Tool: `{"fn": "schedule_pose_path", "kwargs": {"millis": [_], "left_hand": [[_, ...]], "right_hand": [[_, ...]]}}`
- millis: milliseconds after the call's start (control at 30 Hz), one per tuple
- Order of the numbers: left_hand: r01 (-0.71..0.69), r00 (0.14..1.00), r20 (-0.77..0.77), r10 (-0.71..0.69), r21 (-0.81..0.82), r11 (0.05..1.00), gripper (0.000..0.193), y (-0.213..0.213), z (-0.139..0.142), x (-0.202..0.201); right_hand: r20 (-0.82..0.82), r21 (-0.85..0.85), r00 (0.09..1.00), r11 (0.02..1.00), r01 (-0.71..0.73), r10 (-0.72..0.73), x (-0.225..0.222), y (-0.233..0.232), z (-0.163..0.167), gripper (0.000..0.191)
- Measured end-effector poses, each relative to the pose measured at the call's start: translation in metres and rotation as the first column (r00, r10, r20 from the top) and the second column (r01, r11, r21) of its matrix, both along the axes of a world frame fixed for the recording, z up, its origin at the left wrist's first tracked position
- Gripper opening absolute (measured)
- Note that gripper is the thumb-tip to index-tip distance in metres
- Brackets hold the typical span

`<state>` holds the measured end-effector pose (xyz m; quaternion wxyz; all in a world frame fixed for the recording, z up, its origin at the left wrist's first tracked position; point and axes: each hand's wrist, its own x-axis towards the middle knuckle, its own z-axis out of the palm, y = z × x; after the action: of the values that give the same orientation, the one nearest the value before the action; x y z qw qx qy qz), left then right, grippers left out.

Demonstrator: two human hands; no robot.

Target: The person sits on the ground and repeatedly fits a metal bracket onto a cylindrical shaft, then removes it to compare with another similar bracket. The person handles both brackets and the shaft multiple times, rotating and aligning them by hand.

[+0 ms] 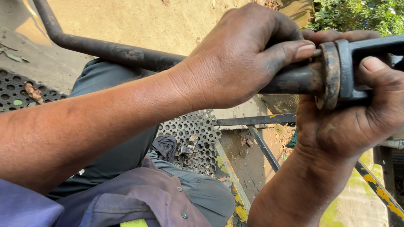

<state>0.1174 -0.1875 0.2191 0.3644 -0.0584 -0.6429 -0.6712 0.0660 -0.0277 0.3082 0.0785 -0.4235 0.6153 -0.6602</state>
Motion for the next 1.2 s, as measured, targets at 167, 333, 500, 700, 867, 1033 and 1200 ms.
{"fn": "schedule_pose_path", "kwargs": {"millis": [167,333,500,700,867,1033,1200], "left_hand": [[0.044,0.989,-0.142,-0.036,0.054,0.998,0.027,-0.001,0.001,-0.001],[0.044,0.965,-0.261,-0.021,0.084,0.995,0.027,-0.001,0.002,0.002],[0.166,0.984,-0.071,-0.164,0.029,0.986,0.026,-0.006,0.002,0.001],[0.252,0.956,-0.181,-0.231,0.105,0.962,0.019,-0.004,0.005,-0.002],[-0.004,0.969,-0.248,0.002,-0.004,1.000,0.017,-0.005,0.011,0.013],[-0.060,0.993,-0.105,0.043,-0.156,0.986,0.025,-0.013,0.013,0.017],[-0.021,0.996,-0.084,0.004,-0.198,0.980,0.027,-0.015,0.012,0.010]], "right_hand": [[0.111,-0.028,0.993,0.999,-0.035,0.038,-0.003,0.001,0.000,0.043],[0.200,-0.106,0.979,0.994,-0.024,0.045,-0.001,-0.001,-0.001,0.040],[0.188,-0.114,0.981,0.993,-0.014,0.035,0.004,-0.003,0.001,0.036],[0.137,-0.068,0.989,0.997,-0.044,0.053,0.004,-0.003,0.004,0.037],[0.111,-0.083,0.992,0.996,-0.043,0.052,0.003,-0.003,0.003,0.036],[0.111,-0.065,0.993,0.998,-0.023,0.030,0.002,0.000,0.003,0.039],[0.030,-0.003,0.998,0.999,-0.048,0.048,-0.001,0.003,0.001,0.037]]}}
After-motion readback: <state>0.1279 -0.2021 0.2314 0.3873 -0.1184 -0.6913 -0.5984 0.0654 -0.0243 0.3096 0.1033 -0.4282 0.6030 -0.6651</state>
